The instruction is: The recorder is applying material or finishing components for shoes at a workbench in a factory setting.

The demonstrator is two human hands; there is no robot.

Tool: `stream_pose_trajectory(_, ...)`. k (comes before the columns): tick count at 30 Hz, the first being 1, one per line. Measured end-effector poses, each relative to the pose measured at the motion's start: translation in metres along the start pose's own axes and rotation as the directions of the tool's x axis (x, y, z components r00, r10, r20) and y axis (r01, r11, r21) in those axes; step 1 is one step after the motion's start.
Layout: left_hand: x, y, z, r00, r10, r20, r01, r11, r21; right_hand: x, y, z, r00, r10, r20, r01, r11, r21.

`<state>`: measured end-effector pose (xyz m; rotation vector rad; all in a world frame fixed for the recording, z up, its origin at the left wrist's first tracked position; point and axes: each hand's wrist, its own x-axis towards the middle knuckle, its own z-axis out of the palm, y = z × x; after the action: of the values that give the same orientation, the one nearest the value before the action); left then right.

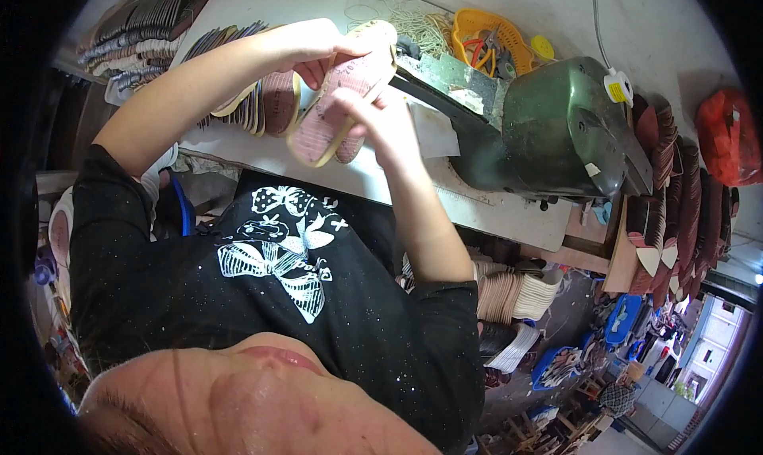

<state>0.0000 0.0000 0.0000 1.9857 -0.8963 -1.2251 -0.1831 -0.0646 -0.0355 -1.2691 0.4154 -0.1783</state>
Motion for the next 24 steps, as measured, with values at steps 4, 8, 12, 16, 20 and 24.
stream_pose_trajectory(4, -0.004, 0.012, -0.005, 0.999, -0.016, -0.032, 0.018, 0.996, 0.082, 0.004, 0.029, 0.007, 0.991, -0.088, -0.105, 0.089, 0.996, 0.010)
stream_pose_trajectory(8, 0.003, 0.008, -0.019, 1.000, -0.025, -0.006, 0.025, 0.988, 0.153, 0.012, 0.021, 0.007, 0.986, -0.137, -0.093, 0.156, 0.959, 0.238)
stream_pose_trajectory(12, 0.009, 0.008, -0.012, 0.995, 0.035, -0.099, -0.034, 0.999, 0.004, 0.026, 0.022, -0.010, 0.993, -0.065, -0.103, 0.083, 0.978, 0.189)
stream_pose_trajectory(16, 0.013, 0.009, -0.008, 0.981, 0.067, -0.183, -0.088, 0.990, -0.113, 0.020, 0.013, -0.010, 0.990, -0.088, -0.109, 0.108, 0.976, 0.191)
stream_pose_trajectory(20, 0.038, -0.001, -0.015, 0.984, 0.075, -0.160, -0.102, 0.981, -0.164, -0.003, 0.022, 0.001, 0.996, 0.052, -0.075, -0.031, 0.965, 0.259)
stream_pose_trajectory(24, 0.044, 0.001, -0.016, 0.982, 0.047, -0.183, -0.080, 0.980, -0.181, -0.010, 0.014, 0.014, 0.996, 0.085, -0.003, -0.080, 0.953, 0.291)
